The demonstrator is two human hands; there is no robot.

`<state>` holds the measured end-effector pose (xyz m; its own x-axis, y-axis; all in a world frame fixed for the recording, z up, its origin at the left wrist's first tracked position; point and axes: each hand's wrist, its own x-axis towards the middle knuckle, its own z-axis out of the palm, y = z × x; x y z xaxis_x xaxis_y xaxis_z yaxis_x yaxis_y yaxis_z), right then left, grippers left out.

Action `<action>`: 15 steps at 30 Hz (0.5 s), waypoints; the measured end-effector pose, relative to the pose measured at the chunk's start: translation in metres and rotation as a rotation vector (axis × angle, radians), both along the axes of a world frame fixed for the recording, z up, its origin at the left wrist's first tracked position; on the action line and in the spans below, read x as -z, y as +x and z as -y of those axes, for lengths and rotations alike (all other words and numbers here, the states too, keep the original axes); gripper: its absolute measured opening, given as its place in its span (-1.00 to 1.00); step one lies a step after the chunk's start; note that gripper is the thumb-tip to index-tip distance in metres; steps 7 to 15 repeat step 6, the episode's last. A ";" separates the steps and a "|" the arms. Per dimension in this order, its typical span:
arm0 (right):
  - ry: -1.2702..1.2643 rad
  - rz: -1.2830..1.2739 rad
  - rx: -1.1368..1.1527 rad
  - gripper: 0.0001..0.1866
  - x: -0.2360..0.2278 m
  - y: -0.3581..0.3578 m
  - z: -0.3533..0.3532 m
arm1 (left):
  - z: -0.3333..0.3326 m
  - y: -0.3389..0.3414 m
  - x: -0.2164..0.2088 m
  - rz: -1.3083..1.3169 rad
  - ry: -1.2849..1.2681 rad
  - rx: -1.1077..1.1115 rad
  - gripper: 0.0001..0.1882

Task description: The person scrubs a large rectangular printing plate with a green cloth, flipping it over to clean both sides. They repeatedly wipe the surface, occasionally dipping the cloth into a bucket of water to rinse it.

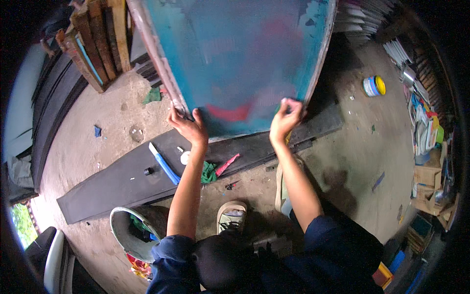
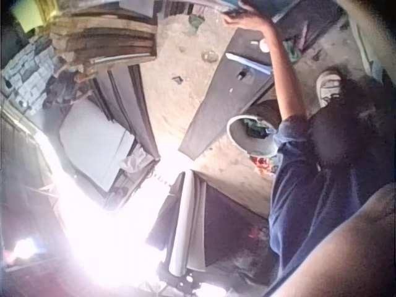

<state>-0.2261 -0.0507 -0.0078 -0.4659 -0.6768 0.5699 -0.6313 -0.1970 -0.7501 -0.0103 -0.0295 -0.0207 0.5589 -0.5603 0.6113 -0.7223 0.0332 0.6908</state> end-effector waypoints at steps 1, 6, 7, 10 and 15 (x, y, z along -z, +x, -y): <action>0.009 -0.070 -0.042 -0.90 0.006 0.013 -0.011 | -0.001 0.000 0.000 0.015 0.018 -0.014 -0.26; 0.273 -0.196 -0.390 -0.87 0.008 0.027 -0.049 | -0.007 0.010 -0.004 -0.089 0.206 -0.007 -0.22; 0.273 -0.196 -0.390 -0.87 0.008 0.027 -0.049 | -0.007 0.010 -0.004 -0.089 0.206 -0.007 -0.22; 0.273 -0.196 -0.390 -0.87 0.008 0.027 -0.049 | -0.007 0.010 -0.004 -0.089 0.206 -0.007 -0.22; 0.273 -0.196 -0.390 -0.87 0.008 0.027 -0.049 | -0.007 0.010 -0.004 -0.089 0.206 -0.007 -0.22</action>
